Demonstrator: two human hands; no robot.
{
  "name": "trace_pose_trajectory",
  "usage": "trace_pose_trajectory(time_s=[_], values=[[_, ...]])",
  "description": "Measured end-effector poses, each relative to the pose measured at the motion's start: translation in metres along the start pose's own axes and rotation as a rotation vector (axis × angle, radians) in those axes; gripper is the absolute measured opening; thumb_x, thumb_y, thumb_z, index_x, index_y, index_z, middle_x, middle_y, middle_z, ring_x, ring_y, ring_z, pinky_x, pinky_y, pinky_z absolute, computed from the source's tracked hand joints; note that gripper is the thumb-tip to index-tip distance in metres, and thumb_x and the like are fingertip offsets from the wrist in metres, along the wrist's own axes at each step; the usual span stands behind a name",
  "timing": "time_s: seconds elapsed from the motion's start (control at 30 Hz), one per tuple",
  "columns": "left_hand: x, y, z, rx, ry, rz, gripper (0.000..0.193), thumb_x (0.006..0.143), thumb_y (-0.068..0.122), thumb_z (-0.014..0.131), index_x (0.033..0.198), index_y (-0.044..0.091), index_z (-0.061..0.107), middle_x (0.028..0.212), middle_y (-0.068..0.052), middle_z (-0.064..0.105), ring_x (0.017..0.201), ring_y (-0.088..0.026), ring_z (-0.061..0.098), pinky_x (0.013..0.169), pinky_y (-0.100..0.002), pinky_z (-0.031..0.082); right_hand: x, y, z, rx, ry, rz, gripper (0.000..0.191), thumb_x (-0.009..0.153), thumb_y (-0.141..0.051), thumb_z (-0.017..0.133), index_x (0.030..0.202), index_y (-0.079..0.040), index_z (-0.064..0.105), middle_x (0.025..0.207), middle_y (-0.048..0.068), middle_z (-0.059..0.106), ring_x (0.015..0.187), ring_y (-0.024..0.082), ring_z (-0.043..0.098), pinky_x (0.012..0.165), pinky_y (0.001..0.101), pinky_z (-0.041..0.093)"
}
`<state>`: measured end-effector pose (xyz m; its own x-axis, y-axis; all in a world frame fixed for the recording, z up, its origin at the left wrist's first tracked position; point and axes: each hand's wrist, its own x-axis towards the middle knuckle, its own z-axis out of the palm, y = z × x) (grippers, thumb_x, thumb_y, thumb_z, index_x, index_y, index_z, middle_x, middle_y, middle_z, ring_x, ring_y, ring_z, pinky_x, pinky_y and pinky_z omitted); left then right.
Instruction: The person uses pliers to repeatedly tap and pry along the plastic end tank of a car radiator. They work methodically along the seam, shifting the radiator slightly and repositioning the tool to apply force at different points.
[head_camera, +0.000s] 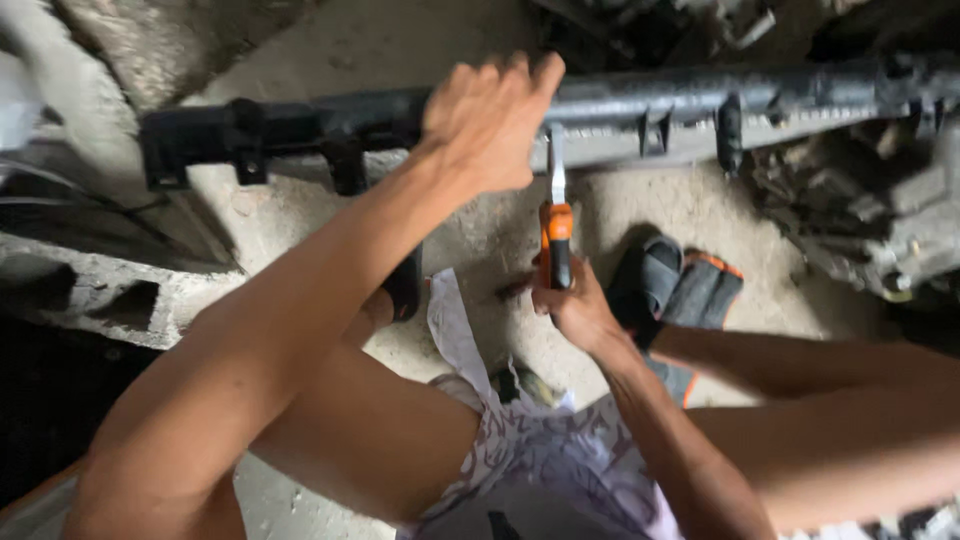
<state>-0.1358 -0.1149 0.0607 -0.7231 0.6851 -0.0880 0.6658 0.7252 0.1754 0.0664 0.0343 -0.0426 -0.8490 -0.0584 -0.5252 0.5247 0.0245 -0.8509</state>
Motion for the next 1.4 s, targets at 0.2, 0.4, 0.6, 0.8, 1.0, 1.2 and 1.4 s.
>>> trace_pose_trajectory(time_s=[0.2, 0.4, 0.6, 0.8, 1.0, 1.2, 1.4], values=[[-0.001, 0.002, 0.004, -0.026, 0.121, -0.04, 0.106, 0.042, 0.012, 0.084, 0.138, -0.002, 0.042, 0.127, -0.029, 0.059, 0.116, -0.047, 0.06, 0.088, -0.058, 0.052, 0.004, 0.006, 0.002, 0.189, 0.077, -0.12, 0.064, 0.067, 0.01, 0.059, 0.118, -0.016, 0.032, 0.104, 0.002, 0.065, 0.071, 0.015, 0.065, 0.058, 0.0325, 0.054], [0.0, 0.0, 0.006, -0.03, 0.002, -0.116, 0.103, 0.051, 0.006, 0.082, 0.145, 0.0, 0.04, 0.126, -0.028, 0.06, 0.113, -0.042, 0.062, 0.09, -0.057, 0.051, 0.032, 0.033, 0.005, -0.101, 0.099, -0.212, 0.044, 0.076, 0.01, 0.061, 0.118, 0.001, 0.061, 0.105, 0.016, 0.061, 0.099, 0.021, 0.064, 0.088, 0.0352, 0.053], [0.002, 0.001, -0.001, -0.034, -0.11, -0.146, 0.102, 0.06, 0.011, 0.083, 0.151, 0.0, 0.038, 0.123, -0.026, 0.063, 0.102, -0.036, 0.067, 0.08, -0.048, 0.053, 0.042, 0.025, 0.014, -0.304, 0.138, -0.403, 0.044, 0.061, 0.008, 0.059, 0.1, -0.005, 0.076, 0.135, 0.015, 0.059, 0.124, 0.029, 0.058, 0.107, 0.0373, 0.043], [-0.007, 0.0, 0.004, -0.032, 0.02, -0.088, 0.097, 0.066, 0.028, 0.087, 0.147, 0.001, 0.039, 0.125, -0.026, 0.061, 0.101, -0.037, 0.066, 0.081, -0.052, 0.05, 0.042, 0.02, 0.023, -0.294, 0.188, -0.43, 0.04, 0.063, 0.008, 0.059, 0.098, -0.004, 0.075, 0.137, 0.013, 0.06, 0.125, 0.028, 0.061, 0.109, 0.0383, 0.045], [-0.007, -0.001, 0.007, -0.008, -0.017, -0.109, 0.101, 0.062, 0.024, 0.086, 0.147, 0.0, 0.038, 0.126, -0.026, 0.06, 0.103, -0.035, 0.065, 0.08, -0.048, 0.05, 0.042, 0.017, 0.027, -0.266, 0.172, -0.433, 0.033, 0.064, 0.009, 0.06, 0.093, -0.001, 0.072, 0.144, 0.014, 0.055, 0.127, 0.028, 0.059, 0.108, 0.0389, 0.046], [-0.009, 0.0, 0.006, 0.009, -0.024, -0.109, 0.101, 0.06, 0.019, 0.085, 0.148, 0.001, 0.038, 0.128, -0.025, 0.06, 0.104, -0.035, 0.066, 0.081, -0.049, 0.051, 0.031, 0.007, 0.031, -0.268, 0.168, -0.438, 0.039, 0.066, 0.009, 0.059, 0.103, 0.001, 0.071, 0.141, 0.013, 0.059, 0.113, 0.028, 0.061, 0.1, 0.0394, 0.047], [-0.007, -0.001, 0.009, 0.037, -0.034, -0.107, 0.103, 0.056, 0.017, 0.083, 0.147, -0.001, 0.039, 0.12, -0.025, 0.062, 0.095, -0.033, 0.067, 0.072, -0.045, 0.051, 0.02, 0.003, 0.031, -0.306, 0.199, -0.307, 0.037, 0.073, 0.005, 0.061, 0.109, -0.001, 0.063, 0.121, 0.014, 0.066, 0.09, 0.022, 0.063, 0.084, 0.0366, 0.053]])
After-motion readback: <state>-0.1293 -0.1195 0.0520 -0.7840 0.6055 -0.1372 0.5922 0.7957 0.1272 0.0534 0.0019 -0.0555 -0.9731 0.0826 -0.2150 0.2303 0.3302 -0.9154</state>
